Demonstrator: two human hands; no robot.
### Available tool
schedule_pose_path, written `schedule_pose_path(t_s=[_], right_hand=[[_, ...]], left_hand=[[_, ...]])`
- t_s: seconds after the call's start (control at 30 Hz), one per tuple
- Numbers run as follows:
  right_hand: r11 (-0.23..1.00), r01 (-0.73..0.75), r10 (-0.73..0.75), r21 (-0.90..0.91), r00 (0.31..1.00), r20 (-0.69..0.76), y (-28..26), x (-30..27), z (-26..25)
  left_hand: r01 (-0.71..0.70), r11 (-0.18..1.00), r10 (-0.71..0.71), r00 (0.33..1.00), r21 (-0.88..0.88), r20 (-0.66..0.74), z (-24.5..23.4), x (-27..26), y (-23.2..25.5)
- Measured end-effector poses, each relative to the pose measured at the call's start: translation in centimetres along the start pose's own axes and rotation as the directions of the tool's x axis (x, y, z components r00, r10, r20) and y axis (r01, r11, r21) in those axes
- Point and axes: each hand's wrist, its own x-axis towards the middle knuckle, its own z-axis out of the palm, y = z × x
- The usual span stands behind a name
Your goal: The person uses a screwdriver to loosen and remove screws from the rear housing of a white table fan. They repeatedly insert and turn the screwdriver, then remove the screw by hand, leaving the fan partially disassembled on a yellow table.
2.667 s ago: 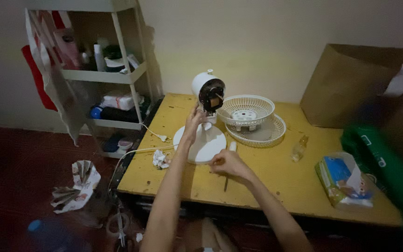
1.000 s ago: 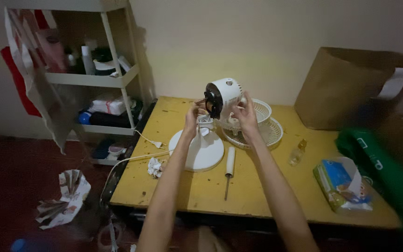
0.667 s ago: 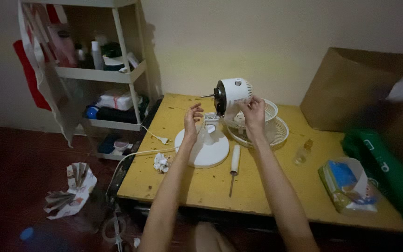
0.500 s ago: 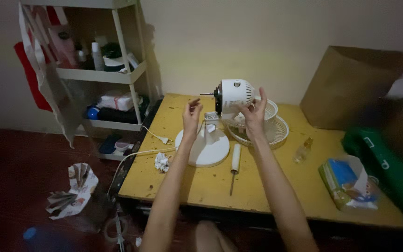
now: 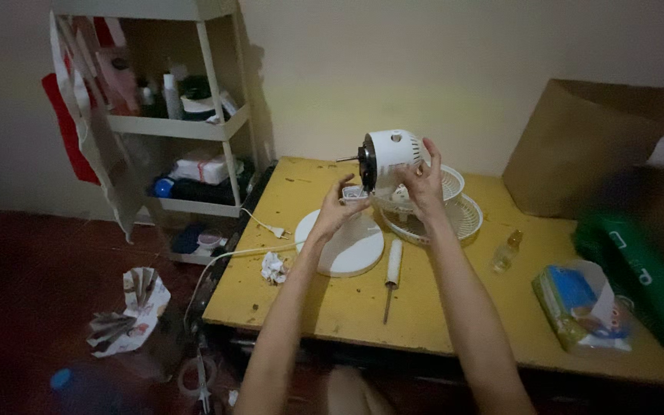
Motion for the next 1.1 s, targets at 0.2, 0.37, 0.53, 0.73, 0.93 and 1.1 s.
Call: schedule_pose_path(t_s=[0.2, 0.37, 0.53, 0.73, 0.93, 1.1], right_hand=[[0.984, 0.06, -0.065, 0.166, 0.998, 0.024, 0.4, -0.4, -0.1], [0.995, -0.011, 0.019, 0.098, 0.997, -0.08, 0.4, -0.2, -0.3], [0.994, -0.108, 0.108, 0.005, 0.994, 0.009, 2.4, -1.8, -0.5], [0.969, -0.242, 0.242, 0.053, 0.97, 0.022, 3.6, -2.6, 0.2], [0.988, -0.105, 0.082, 0.116, 0.978, 0.19, 3.6, -2.2, -1.3], [0.944, -0.293, 0.258, 0.151, 0.943, 0.211, 3.7, -1.1, -1.3]], left_hand=[[-0.133, 0.985, 0.132, 0.991, -0.112, -0.019, 0.1, -0.3, -0.8], [-0.06, 0.993, 0.061, 0.998, -0.102, 0.012, 0.0, -0.5, -0.4], [-0.128, 0.972, 0.131, 0.991, -0.195, 0.005, 0.3, -0.6, -0.7], [-0.072, 0.992, 0.071, 0.997, -0.101, -0.014, 0.1, -0.6, -0.3], [-0.146, 0.977, 0.145, 0.989, -0.157, -0.02, 0.4, -0.4, -0.5], [-0.111, 0.98, 0.105, 0.993, -0.162, -0.046, 0.5, -1.1, 0.0]])
